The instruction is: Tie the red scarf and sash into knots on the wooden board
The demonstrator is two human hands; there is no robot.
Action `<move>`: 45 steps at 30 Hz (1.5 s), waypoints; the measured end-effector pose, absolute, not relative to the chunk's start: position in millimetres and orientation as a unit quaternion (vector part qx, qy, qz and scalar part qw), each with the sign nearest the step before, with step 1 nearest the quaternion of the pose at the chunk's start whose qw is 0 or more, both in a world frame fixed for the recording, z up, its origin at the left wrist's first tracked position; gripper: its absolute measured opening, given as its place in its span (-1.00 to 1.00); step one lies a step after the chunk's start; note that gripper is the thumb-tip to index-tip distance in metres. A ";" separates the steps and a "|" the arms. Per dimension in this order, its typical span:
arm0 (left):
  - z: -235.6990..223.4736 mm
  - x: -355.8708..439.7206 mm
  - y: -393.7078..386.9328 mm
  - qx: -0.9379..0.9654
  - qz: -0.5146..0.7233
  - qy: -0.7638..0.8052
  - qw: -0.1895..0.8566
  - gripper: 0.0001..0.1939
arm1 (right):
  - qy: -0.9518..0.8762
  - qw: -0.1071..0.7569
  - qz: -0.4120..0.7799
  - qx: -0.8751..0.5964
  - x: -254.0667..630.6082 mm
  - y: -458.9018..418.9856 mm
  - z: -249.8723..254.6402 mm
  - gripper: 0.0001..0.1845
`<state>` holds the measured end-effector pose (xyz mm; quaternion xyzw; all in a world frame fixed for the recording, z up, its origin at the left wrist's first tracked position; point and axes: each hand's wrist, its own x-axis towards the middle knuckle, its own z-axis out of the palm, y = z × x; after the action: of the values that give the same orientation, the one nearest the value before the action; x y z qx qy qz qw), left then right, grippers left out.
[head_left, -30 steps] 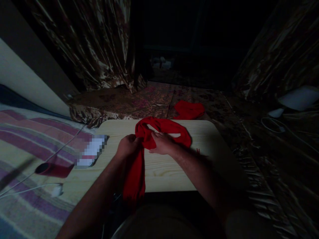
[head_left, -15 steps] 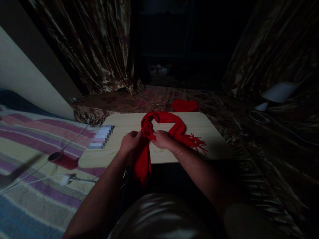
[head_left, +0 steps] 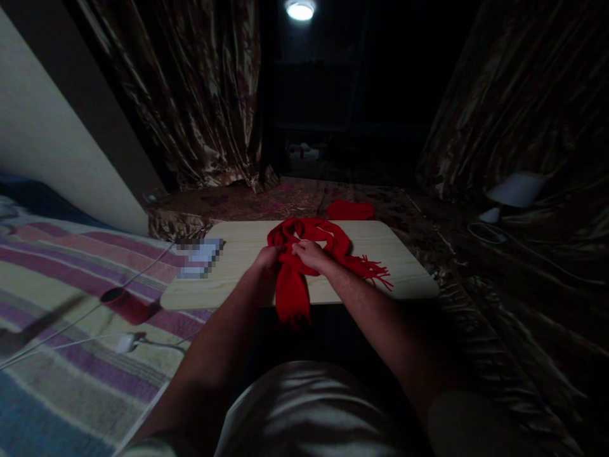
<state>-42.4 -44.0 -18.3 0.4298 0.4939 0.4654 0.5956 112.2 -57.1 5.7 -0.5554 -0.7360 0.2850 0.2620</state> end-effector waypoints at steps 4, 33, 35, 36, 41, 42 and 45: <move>-25.4 -42.6 -43.5 0.376 0.503 0.444 0.639 -0.57 | -0.692 0.219 0.291 -0.623 116.0 -40.4 6.3 -0.85; -26.6 -48.7 -44.9 0.181 0.501 0.316 0.785 -0.60 | -0.965 0.011 -0.076 -0.249 110.6 -120.5 15.8 -0.50; -27.0 -48.2 -44.7 0.173 0.512 0.309 0.782 -0.62 | -0.966 0.012 -0.077 -0.245 107.1 -120.3 14.8 -0.62; -27.3 -48.0 -44.6 0.172 0.518 0.302 0.782 -0.63 | -0.965 0.016 -0.069 -0.253 105.7 -119.0 15.0 -0.67; -28.3 -49.3 -44.6 0.169 0.505 0.285 0.797 -0.71 | -0.962 0.079 0.010 -0.262 105.5 -110.0 16.4 -0.63; -28.1 -49.8 -44.7 0.167 0.501 0.285 0.800 -0.73 | -0.953 0.124 0.018 -0.276 106.5 -106.6 15.3 -0.59; -27.4 -50.2 -44.2 0.163 0.512 0.273 0.798 -0.77 | -0.851 0.282 0.071 -0.438 108.9 -87.5 8.6 -0.51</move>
<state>-50.2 -44.2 -27.4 0.1632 0.2731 0.5119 0.7979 108.9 -87.5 8.6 -0.4377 -0.8507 0.0708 0.2822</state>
